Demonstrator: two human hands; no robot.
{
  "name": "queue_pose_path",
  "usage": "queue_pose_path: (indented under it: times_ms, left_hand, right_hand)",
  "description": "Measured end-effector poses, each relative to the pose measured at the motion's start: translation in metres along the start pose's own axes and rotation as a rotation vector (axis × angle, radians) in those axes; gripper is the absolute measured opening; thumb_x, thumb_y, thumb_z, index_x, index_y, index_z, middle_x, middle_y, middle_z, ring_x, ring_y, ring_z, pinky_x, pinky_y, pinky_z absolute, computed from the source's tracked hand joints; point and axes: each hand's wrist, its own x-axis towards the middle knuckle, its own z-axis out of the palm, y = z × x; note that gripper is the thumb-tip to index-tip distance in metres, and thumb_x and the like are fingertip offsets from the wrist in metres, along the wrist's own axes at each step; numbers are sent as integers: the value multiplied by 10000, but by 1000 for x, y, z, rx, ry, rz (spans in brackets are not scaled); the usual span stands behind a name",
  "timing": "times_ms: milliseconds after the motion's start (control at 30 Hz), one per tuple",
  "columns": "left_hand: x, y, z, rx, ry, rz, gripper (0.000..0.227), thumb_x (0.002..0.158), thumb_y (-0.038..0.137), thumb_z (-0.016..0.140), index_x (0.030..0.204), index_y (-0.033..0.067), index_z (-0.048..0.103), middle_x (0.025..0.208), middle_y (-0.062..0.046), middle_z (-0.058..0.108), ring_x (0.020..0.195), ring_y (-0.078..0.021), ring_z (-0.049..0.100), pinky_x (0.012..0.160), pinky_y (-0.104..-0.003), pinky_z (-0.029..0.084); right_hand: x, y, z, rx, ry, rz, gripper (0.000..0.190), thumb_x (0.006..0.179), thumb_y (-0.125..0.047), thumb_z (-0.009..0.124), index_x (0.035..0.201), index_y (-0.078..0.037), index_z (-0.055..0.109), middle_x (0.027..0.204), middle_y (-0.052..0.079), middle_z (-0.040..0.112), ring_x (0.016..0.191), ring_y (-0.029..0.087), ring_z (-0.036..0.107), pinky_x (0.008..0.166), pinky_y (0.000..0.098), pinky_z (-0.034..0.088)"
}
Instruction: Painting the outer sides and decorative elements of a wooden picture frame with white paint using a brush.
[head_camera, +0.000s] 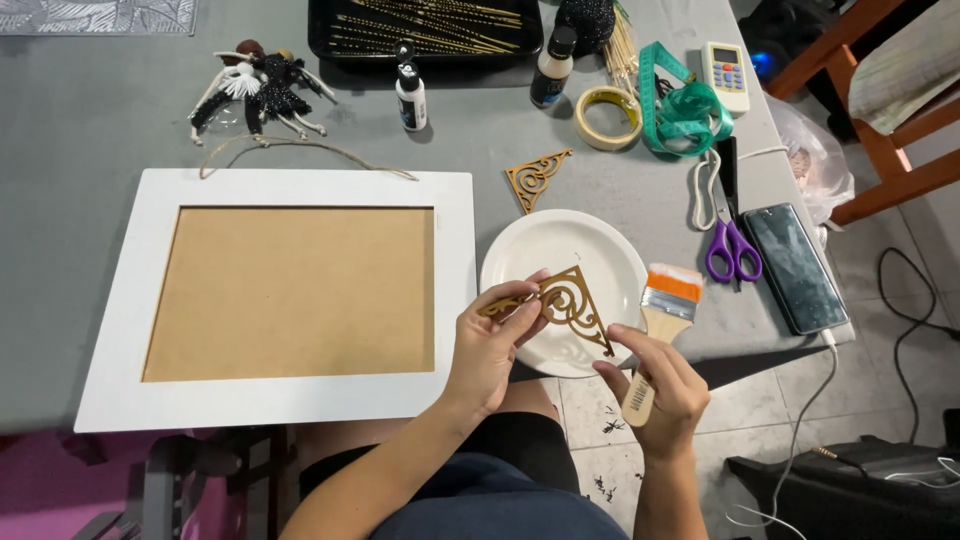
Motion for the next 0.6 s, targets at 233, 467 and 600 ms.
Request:
queue_pose_path:
  times_ms: [233,467,600]
  left_hand:
    - [0,3,-6,-40,33,-13,191,897,31,724,1087,51,730,1341,-192,705,1160,-248,710,948,-332,617]
    - [3,23,-14,45,-132,-47,419,1013,104,605,1411,-25,573,1417,-208,626,1211,-269,667,1007,-320,572]
    - [6,30,-30,286,-383,78,668,910,54,746,1518,13,471,1525,-202,522,1315,-300,583,1070,-362,529]
  right_hand:
    - [15,-6,8,-83,-23,-68,271,851,-43,881,1085,-11,748,1017,124,773,605,121,587,619,249,535]
    - [28,-5,14,-72,68,15,241,830,24,874,1043,-78,820,902,64,787,748,209,738,703,330,594]
    - [33,-3,12,13,61,21,214,832,46,858,1009,-71,824,876,77,786,745,223,748,717,322,600]
